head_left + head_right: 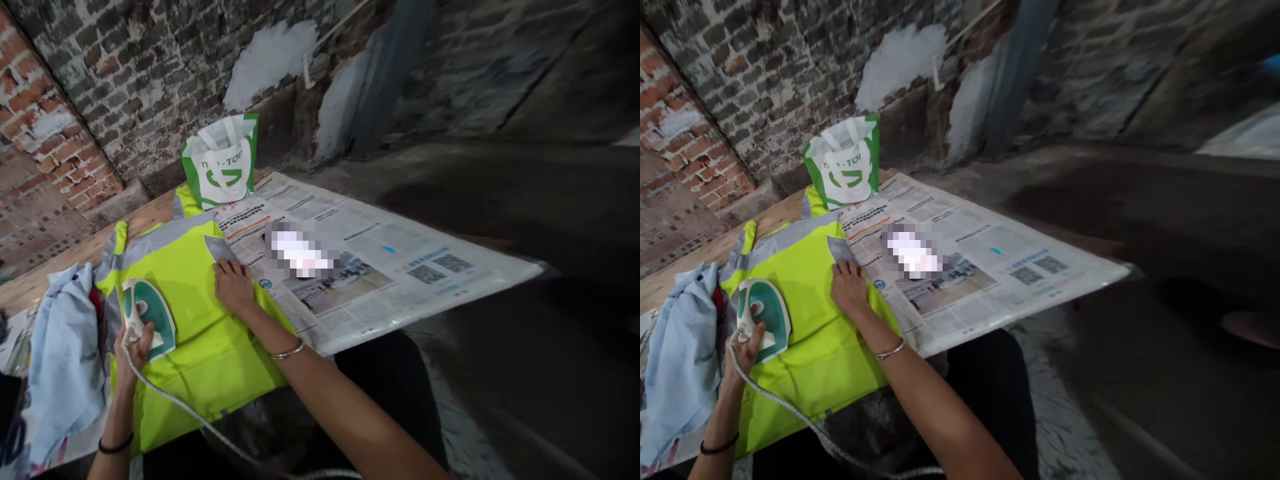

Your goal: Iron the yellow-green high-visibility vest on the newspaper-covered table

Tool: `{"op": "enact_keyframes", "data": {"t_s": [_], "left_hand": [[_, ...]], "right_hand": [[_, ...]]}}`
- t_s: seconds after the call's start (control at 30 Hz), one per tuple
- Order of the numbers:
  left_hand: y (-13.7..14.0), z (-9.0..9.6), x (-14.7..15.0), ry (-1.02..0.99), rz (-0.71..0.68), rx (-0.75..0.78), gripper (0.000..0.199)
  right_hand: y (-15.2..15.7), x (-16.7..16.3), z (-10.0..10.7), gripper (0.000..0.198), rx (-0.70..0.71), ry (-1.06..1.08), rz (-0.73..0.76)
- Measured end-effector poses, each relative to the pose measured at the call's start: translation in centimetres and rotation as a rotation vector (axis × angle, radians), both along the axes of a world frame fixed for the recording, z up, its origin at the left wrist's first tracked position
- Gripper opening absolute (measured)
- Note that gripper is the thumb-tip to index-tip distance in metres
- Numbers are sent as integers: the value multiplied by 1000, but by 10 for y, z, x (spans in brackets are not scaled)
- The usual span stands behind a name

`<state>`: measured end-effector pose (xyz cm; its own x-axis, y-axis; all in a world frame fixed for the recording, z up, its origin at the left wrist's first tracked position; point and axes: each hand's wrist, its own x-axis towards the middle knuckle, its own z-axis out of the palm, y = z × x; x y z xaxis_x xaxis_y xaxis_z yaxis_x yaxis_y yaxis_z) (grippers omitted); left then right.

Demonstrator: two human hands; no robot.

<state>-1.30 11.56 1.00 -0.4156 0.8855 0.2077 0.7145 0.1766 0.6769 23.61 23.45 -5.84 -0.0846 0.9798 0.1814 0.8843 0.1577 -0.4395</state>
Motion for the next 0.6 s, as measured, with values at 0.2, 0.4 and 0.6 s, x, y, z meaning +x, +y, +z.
{"op": "enact_keyframes", "data": {"t_s": [0.2, 0.4, 0.6], "left_hand": [[61, 10, -1, 45, 135, -25, 19], [107, 18, -4, 63, 194, 3, 20], [67, 14, 0, 63, 130, -17, 28]], "right_hand": [[1, -1, -6, 46, 29, -13, -10], [2, -1, -7, 47, 46, 1, 0], [3, -1, 0, 49, 30, 28, 0]]}}
